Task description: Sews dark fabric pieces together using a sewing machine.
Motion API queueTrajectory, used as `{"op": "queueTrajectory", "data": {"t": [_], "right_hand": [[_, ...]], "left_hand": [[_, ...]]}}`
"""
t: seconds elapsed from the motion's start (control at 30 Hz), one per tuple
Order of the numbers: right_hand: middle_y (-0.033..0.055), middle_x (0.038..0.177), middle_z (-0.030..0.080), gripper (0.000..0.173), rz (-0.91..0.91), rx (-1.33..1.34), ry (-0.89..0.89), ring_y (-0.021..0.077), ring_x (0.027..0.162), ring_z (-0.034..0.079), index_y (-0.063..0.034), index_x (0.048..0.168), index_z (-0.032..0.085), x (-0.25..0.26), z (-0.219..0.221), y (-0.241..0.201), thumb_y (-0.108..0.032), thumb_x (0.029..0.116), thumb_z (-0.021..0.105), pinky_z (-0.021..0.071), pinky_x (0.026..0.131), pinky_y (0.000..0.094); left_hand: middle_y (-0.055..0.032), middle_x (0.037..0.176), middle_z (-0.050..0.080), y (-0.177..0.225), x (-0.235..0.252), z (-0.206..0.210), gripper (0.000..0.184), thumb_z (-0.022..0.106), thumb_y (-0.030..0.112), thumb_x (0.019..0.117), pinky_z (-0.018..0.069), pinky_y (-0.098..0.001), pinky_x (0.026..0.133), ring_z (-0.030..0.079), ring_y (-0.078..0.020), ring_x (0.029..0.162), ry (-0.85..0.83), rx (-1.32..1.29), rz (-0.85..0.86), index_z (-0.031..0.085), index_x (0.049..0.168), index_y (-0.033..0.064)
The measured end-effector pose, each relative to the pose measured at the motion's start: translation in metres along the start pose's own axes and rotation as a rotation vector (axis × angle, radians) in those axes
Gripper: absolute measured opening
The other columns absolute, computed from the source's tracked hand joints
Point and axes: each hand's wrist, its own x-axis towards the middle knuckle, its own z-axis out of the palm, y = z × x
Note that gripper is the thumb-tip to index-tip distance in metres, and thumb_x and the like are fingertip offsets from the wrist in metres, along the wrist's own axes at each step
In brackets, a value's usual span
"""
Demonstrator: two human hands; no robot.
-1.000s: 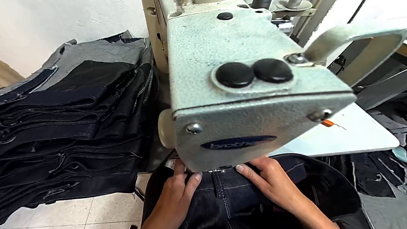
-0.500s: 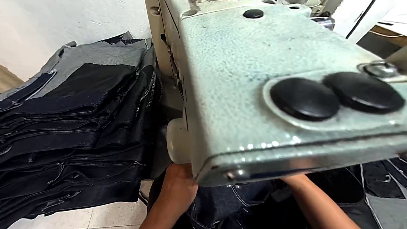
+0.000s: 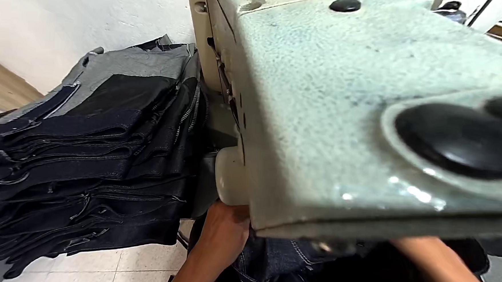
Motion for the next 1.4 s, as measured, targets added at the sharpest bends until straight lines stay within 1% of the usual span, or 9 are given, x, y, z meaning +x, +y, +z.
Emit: {"op": "queueTrajectory", "data": {"t": [0.3, 0.4, 0.57, 0.8, 1.0, 1.13, 1.2, 1.3, 1.4], "right_hand": [[0.0131, 0.083, 0.068, 0.030, -0.112, -0.199, -0.236, 0.0336, 0.079, 0.067, -0.0105, 0.094, 0.071, -0.119, -0.039, 0.061, -0.017, 0.1023, 0.044, 0.0532, 0.072, 0.0485], [0.0075, 0.089, 0.068, 0.036, -0.239, -0.086, -0.229, 0.0263, 0.085, 0.066, -0.0262, 0.124, 0.070, -0.122, -0.035, 0.066, -0.018, 0.1059, 0.040, 0.0527, 0.079, 0.0392], [0.0106, 0.079, 0.067, 0.031, -0.209, -0.253, 0.044, 0.0245, 0.076, 0.065, -0.0087, 0.130, 0.067, -0.102, -0.046, 0.062, -0.012, 0.1047, 0.049, 0.0530, 0.072, 0.0341], [0.0258, 0.103, 0.065, 0.030, -0.088, -0.405, 0.108, 0.0446, 0.092, 0.062, -0.0058, 0.114, 0.077, -0.071, -0.035, 0.074, -0.006, 0.0989, 0.051, 0.0492, 0.076, 0.0528], [0.0139, 0.088, 0.074, 0.027, 0.046, -0.031, 0.181, 0.0231, 0.072, 0.071, 0.0007, 0.102, 0.078, -0.050, -0.016, 0.070, -0.006, 0.0900, 0.054, 0.0562, 0.061, 0.0378], [-0.0033, 0.096, 0.076, 0.017, 0.144, 0.578, 0.015, 0.0054, 0.087, 0.072, -0.0118, 0.100, 0.077, -0.042, -0.001, 0.021, -0.023, 0.0970, 0.064, 0.0622, 0.080, 0.0275], [0.0014, 0.101, 0.075, 0.020, -0.013, 0.693, -0.073, 0.0073, 0.099, 0.071, -0.0119, 0.103, 0.074, -0.038, 0.011, -0.033, -0.025, 0.1038, 0.059, 0.0591, 0.090, 0.0257], [0.0023, 0.097, 0.074, 0.023, -0.036, 0.818, -0.096, 0.0023, 0.086, 0.069, -0.0111, 0.105, 0.073, -0.033, 0.028, -0.068, -0.029, 0.1046, 0.059, 0.0581, 0.077, 0.0168], [-0.0016, 0.093, 0.074, 0.021, 0.085, 0.883, -0.188, -0.0015, 0.076, 0.067, -0.0113, 0.106, 0.075, -0.026, 0.027, -0.068, -0.028, 0.1016, 0.063, 0.0565, 0.067, 0.0145]], "left_hand": [[-0.0165, 0.082, 0.073, 0.003, -0.006, -0.001, 0.015, 0.060, 0.003, 0.0892, 0.0607, -0.0461, 0.073, 0.075, -0.0310, 0.082, -0.098, -0.009, -0.117, 0.073, 0.086, -0.0010], [-0.0201, 0.093, 0.074, 0.004, -0.010, -0.004, 0.021, 0.056, 0.006, 0.0937, 0.0583, -0.0474, 0.086, 0.074, -0.0328, 0.094, -0.134, -0.078, -0.197, 0.074, 0.096, -0.0049], [-0.0140, 0.109, 0.074, -0.012, -0.022, -0.032, 0.044, 0.053, 0.040, 0.1023, 0.0563, -0.0440, 0.095, 0.070, -0.0213, 0.107, -0.213, -0.138, -0.334, 0.072, 0.114, 0.0017], [-0.0141, 0.123, 0.058, 0.025, -0.054, -0.045, 0.069, 0.050, 0.022, 0.1012, 0.0607, -0.0413, 0.085, 0.068, -0.0170, 0.101, -0.123, -0.840, -0.972, 0.017, 0.154, -0.0063], [-0.0142, 0.102, 0.073, 0.055, -0.029, 0.001, 0.027, 0.051, 0.009, 0.1042, 0.0630, -0.0384, 0.083, 0.074, -0.0196, 0.092, 0.239, -1.176, -1.237, 0.054, 0.127, -0.0044], [-0.0067, 0.095, 0.075, -0.027, -0.062, -0.039, 0.025, 0.051, 0.012, 0.1043, 0.0649, -0.0351, 0.074, 0.074, -0.0132, 0.083, 0.377, -0.826, -1.164, 0.056, 0.125, -0.0008], [-0.0133, 0.113, 0.070, -0.064, -0.090, -0.076, 0.038, 0.057, 0.018, 0.1016, 0.0585, -0.0376, 0.091, 0.069, -0.0173, 0.102, 0.195, -0.276, -1.058, 0.056, 0.132, -0.0046], [-0.0424, 0.112, 0.063, -0.043, -0.097, -0.114, 0.049, 0.063, 0.026, 0.0986, 0.0454, -0.0807, 0.079, 0.062, -0.0648, 0.101, -0.052, 0.482, -0.726, 0.059, 0.127, -0.0146], [-0.0266, 0.111, 0.071, -0.004, -0.065, -0.089, 0.040, 0.055, 0.032, 0.1028, 0.0509, -0.0681, 0.088, 0.067, -0.0504, 0.106, -0.005, 0.511, -0.364, 0.072, 0.117, -0.0020]]}}
